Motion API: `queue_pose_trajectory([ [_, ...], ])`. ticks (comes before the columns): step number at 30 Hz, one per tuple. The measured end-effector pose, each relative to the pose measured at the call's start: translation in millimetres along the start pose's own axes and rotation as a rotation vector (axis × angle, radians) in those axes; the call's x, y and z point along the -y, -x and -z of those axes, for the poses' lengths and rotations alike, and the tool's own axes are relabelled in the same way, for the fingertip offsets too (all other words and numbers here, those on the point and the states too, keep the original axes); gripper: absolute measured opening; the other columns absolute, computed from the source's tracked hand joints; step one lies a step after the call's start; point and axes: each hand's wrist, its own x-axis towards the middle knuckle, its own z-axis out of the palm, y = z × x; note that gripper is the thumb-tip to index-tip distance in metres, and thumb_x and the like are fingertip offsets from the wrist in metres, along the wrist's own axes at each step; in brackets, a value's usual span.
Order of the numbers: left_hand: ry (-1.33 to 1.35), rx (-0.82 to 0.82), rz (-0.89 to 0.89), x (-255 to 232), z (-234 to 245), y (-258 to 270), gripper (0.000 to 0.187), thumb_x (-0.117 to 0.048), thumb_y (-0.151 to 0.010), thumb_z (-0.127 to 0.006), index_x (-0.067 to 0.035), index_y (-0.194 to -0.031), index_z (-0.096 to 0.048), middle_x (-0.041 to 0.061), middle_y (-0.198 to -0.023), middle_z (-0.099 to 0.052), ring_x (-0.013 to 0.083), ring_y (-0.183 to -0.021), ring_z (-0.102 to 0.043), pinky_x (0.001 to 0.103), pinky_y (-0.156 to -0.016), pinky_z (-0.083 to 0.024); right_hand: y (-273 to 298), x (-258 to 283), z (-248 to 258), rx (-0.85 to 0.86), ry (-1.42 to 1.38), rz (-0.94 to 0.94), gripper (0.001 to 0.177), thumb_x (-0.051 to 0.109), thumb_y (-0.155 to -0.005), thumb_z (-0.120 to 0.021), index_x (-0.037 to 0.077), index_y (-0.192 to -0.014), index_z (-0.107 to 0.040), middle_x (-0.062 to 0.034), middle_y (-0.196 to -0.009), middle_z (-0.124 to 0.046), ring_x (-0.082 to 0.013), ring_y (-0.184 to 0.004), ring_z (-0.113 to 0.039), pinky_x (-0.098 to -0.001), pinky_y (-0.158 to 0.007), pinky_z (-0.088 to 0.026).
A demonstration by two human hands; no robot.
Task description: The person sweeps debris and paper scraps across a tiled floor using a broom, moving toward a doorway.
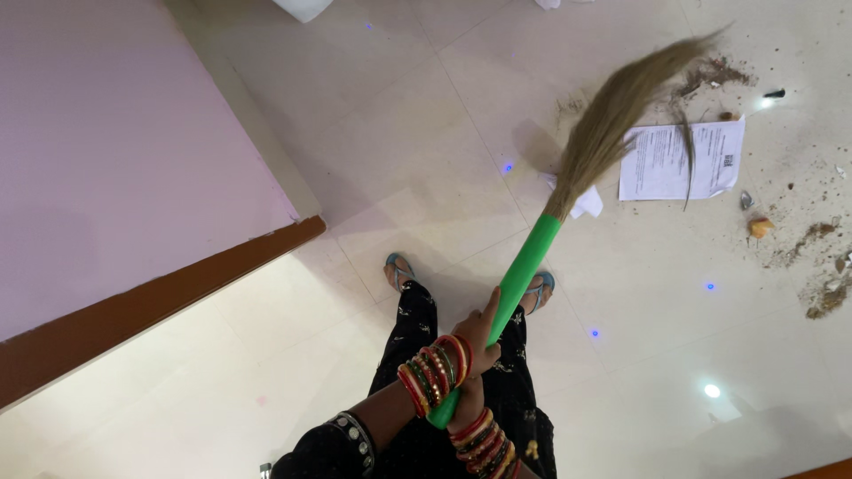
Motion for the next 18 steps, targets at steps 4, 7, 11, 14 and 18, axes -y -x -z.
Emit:
queue_pose_trajectory([
  [4,-0.001,-0.204,0.015,-3,35,-42,0.113,-0.019,-0.090,-0.065,-0.022,-0.162,0.022,0.033,-0.120,-0.059,0.0441,-0.100,-0.068,0.051,-0.084,-0.062,-69,30,-3,0.079,0.071,0.043,0.049,0.026,-0.099,-0.061,0.001,-0.140,-0.051,-0.0207,-0.129,-0.063,-0.0353,-0.118,-0.064,-0.0511,-0.102,-0.054],
  [7,0.020,-0.290,0.048,0,93,-119,0.114,-0.022,-0.088,-0.067,-0.024,-0.161,0.021,0.032,-0.125,-0.061,0.0443,-0.107,-0.068,0.049,-0.090,-0.061,-178,80,-4,0.089,0.110,0.011,0.043,0.027,-0.099,-0.056,-0.001,-0.133,-0.054,-0.0192,-0.121,-0.065,-0.0336,-0.110,-0.066,-0.0490,-0.096,-0.056],
  [11,0.074,-0.294,0.186,38,121,-199,0.111,-0.026,-0.091,-0.063,-0.022,-0.161,0.023,0.031,-0.132,-0.063,0.0422,-0.116,-0.066,0.050,-0.101,-0.054,-250,112,4,-0.057,0.325,-0.168,0.037,0.025,-0.092,-0.047,-0.002,-0.110,-0.064,-0.0174,-0.100,-0.070,-0.0303,-0.087,-0.071,-0.0445,-0.077,-0.062],
  [14,0.132,-0.380,0.253,91,88,-195,0.113,-0.025,-0.089,-0.067,-0.019,-0.160,0.022,0.033,-0.134,-0.059,0.0437,-0.119,-0.063,0.047,-0.105,-0.052,-233,72,17,-0.115,0.556,-0.226,0.034,0.026,-0.095,-0.049,-0.001,-0.109,-0.064,-0.0163,-0.095,-0.069,-0.0276,-0.078,-0.070,-0.0392,-0.069,-0.061],
  [18,0.145,-0.305,0.349,126,27,-98,0.112,-0.023,-0.091,-0.064,-0.016,-0.161,0.024,0.033,-0.127,-0.064,0.0440,-0.110,-0.068,0.049,-0.094,-0.058,-141,-4,46,-0.184,0.546,-0.391,0.034,0.029,-0.091,-0.046,0.000,-0.088,-0.063,-0.0155,-0.065,-0.063,-0.0253,-0.046,-0.060,-0.0390,-0.045,-0.055],
])
